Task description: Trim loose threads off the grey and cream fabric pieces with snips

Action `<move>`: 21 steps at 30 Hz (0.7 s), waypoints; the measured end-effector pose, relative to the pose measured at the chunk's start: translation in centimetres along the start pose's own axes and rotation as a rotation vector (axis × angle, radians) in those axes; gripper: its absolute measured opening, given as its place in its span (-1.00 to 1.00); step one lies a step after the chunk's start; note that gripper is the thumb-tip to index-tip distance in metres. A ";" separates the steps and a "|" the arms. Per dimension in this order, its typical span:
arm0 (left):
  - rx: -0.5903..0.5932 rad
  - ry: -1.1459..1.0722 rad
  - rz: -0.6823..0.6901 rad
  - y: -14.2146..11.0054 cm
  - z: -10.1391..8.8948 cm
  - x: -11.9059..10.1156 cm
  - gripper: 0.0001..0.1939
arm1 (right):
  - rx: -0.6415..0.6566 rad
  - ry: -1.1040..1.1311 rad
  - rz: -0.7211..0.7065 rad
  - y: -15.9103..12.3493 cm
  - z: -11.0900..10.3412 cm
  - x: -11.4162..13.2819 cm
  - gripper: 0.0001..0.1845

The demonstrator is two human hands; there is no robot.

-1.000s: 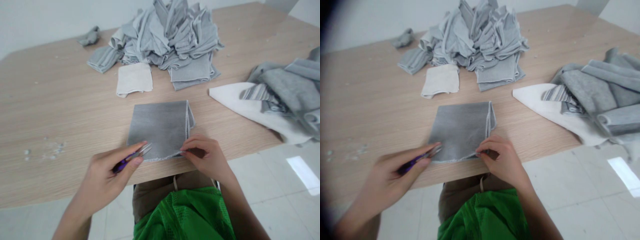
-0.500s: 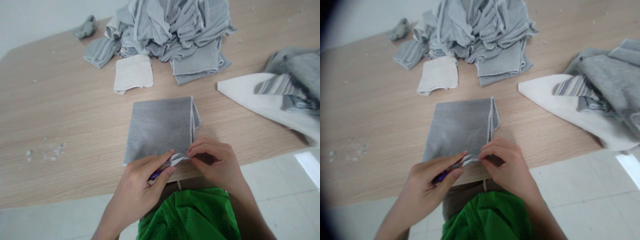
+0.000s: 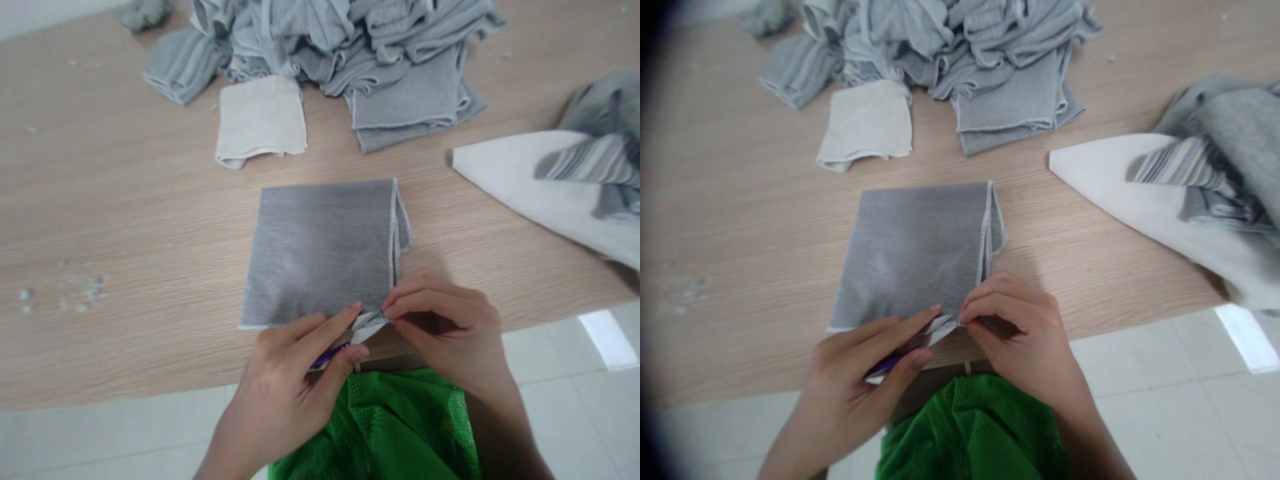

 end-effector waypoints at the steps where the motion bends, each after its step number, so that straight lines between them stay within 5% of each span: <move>1: 0.002 -0.005 0.001 0.0 0.0 0.0 -0.68 | -0.002 0.000 -0.002 0.0 0.0 0.0 -0.77; 21: 0.054 -0.057 0.040 0.1 0.4 0.4 -0.67 | -0.005 0.007 0.003 0.0 0.0 0.2 -0.75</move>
Point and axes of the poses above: each hand's wrist, its own y-axis towards the middle knuckle, its own z-axis out of the palm, x = y × z, the point moved 4 cm from there along y, towards the middle knuckle, and after that the axes turned 12 degrees about x, right-handed, at the moved point
